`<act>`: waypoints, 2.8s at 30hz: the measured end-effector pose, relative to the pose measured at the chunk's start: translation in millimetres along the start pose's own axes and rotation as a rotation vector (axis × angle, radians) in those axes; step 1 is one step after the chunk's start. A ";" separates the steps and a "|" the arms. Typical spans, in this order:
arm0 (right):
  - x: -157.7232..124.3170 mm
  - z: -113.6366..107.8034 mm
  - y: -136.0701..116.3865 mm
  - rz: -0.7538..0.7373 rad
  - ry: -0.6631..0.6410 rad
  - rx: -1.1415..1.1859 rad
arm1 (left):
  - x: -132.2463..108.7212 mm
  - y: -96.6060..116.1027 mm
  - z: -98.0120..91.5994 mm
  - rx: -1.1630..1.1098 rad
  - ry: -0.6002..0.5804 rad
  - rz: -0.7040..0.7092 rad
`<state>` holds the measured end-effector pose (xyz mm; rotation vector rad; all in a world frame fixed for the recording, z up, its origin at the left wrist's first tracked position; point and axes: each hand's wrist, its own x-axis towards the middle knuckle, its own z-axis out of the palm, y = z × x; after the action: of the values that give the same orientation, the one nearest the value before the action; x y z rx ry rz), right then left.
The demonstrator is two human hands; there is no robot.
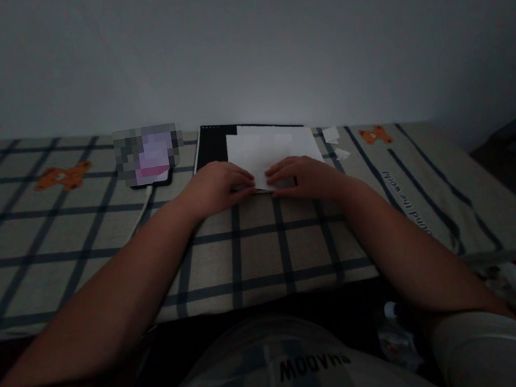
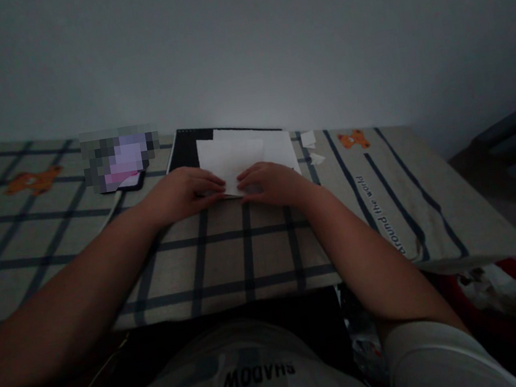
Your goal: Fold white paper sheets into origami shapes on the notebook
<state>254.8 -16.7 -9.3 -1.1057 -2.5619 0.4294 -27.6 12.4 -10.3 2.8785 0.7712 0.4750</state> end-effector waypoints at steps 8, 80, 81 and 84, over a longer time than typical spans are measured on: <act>1.8 -4.4 -5.5 0.017 -0.007 -0.031 | -1.4 -2.1 -0.1 -0.046 0.005 -0.021; -1.9 -5.8 4.5 0.164 0.061 -0.117 | 6.6 48.9 31.6 0.185 -0.144 -0.191; -1.9 -6.4 5.8 0.171 0.060 -0.112 | 6.8 48.8 31.7 0.182 -0.149 -0.194; -1.8 -7.6 8.6 0.189 0.054 -0.117 | 7.1 49.1 32.0 0.175 -0.157 -0.204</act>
<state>264.6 -11.3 -6.1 -1.3890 -2.4725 0.2924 11.8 -27.6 -28.8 2.9026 1.1135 0.1620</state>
